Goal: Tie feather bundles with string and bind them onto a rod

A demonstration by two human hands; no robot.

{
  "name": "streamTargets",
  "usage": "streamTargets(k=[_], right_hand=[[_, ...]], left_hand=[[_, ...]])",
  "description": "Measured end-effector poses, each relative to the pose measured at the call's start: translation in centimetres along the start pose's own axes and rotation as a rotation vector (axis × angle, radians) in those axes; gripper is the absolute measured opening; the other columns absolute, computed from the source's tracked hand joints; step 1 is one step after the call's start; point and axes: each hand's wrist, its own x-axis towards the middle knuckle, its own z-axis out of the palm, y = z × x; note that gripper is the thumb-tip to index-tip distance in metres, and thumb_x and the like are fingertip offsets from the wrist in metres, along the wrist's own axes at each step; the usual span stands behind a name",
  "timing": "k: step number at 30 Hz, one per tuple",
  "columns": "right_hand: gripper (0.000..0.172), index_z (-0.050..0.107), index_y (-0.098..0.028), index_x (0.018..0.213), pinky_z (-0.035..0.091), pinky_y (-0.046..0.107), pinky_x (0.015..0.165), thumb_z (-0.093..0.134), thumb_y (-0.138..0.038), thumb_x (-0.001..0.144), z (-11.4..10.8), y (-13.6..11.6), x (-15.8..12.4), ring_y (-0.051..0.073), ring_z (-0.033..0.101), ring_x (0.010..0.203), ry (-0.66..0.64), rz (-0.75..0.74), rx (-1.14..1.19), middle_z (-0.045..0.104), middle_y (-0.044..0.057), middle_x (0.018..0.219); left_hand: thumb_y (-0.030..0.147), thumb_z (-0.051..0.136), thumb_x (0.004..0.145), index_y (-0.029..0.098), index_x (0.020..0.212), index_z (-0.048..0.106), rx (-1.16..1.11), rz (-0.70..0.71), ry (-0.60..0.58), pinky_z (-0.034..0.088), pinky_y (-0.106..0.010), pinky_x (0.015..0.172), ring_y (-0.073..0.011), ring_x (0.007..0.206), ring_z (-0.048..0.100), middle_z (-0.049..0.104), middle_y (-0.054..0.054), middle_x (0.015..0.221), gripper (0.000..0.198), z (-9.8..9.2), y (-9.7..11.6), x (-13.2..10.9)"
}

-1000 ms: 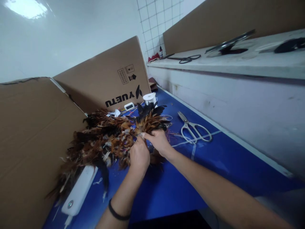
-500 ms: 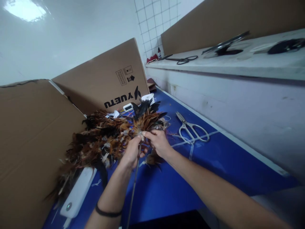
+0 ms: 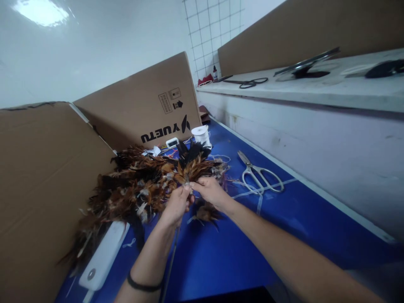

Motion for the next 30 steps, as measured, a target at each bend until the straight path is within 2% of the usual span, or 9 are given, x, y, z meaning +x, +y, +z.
streamTargets(k=[5, 9, 12, 15, 21, 24, 30], right_hand=[[0.03, 0.05, -0.014, 0.051, 0.024, 0.021, 0.045, 0.053, -0.035, 0.072, 0.4, 1.5, 0.2, 0.007, 0.032, 0.046, -0.028, 0.017, -0.189, 0.038, -0.005, 0.046], [0.026, 0.053, -0.015, 0.054, 0.026, 0.02, 0.045, 0.05, -0.033, 0.073, 0.9, 1.9, -0.1, 0.008, 0.036, 0.047, 0.013, 0.01, -0.268, 0.045, -0.004, 0.048], [0.022, 0.056, -0.015, 0.057, 0.028, 0.02, 0.047, 0.048, -0.029, 0.073, 1.0, 1.6, -0.4, 0.009, 0.04, 0.049, 0.04, -0.027, -0.378, 0.049, -0.003, 0.05], [0.02, 0.056, -0.016, 0.058, 0.029, 0.02, 0.048, 0.047, -0.026, 0.073, 1.0, 1.0, -0.6, 0.009, 0.043, 0.05, -0.01, -0.05, -0.465, 0.051, -0.002, 0.05], [0.022, 0.057, -0.018, 0.064, 0.031, 0.021, 0.051, 0.042, -0.025, 0.078, 0.7, 0.9, -0.8, 0.011, 0.048, 0.05, -0.086, -0.105, -0.625, 0.056, -0.001, 0.054], [0.023, 0.058, -0.019, 0.066, 0.032, 0.022, 0.053, 0.041, -0.026, 0.079, 0.6, 1.0, -0.8, 0.012, 0.051, 0.052, -0.108, -0.141, -0.737, 0.057, 0.0, 0.056], [0.024, 0.058, -0.02, 0.072, 0.033, 0.022, 0.054, 0.04, -0.03, 0.084, 0.4, 0.4, -0.6, 0.012, 0.05, 0.054, -0.139, -0.17, -0.838, 0.057, -0.001, 0.058]], left_hand=[[0.043, 0.039, 0.082, 0.015, 0.056, 0.044, 0.341, 0.134, 0.148, 0.022, -0.019, 0.044, -0.0067, 0.044, 0.031, 0.039, 0.003, 0.049, 0.038, -0.3, -1.8, 0.3], [0.04, 0.038, 0.083, 0.016, 0.057, 0.044, 0.397, 0.159, 0.193, 0.024, -0.021, 0.047, -0.0079, 0.045, 0.033, 0.039, 0.003, 0.049, 0.035, -0.5, -2.8, 0.9], [0.039, 0.039, 0.082, 0.017, 0.059, 0.043, 0.343, 0.124, 0.193, 0.024, -0.02, 0.046, -0.0074, 0.043, 0.033, 0.039, 0.003, 0.05, 0.033, -0.7, -3.2, 1.3], [0.039, 0.041, 0.081, 0.016, 0.065, 0.046, 0.266, 0.076, 0.165, 0.024, -0.019, 0.044, -0.0069, 0.043, 0.034, 0.042, 0.003, 0.053, 0.028, -0.8, -3.4, 1.6], [0.041, 0.04, 0.08, 0.016, 0.073, 0.047, 0.053, 0.006, 0.002, 0.027, -0.019, 0.038, -0.0079, 0.042, 0.038, 0.043, 0.002, 0.053, 0.027, -0.9, -3.6, 1.7], [0.04, 0.044, 0.079, 0.015, 0.072, 0.047, -0.033, -0.03, -0.029, 0.029, -0.019, 0.037, -0.0082, 0.042, 0.04, 0.043, 0.002, 0.053, 0.026, -1.1, -3.7, 1.8], [0.035, 0.053, 0.073, 0.013, 0.072, 0.048, -0.273, -0.113, -0.076, 0.018, -0.014, 0.034, -0.0028, 0.043, 0.037, 0.044, 0.001, 0.065, 0.023, -2.0, -2.9, 1.7]])
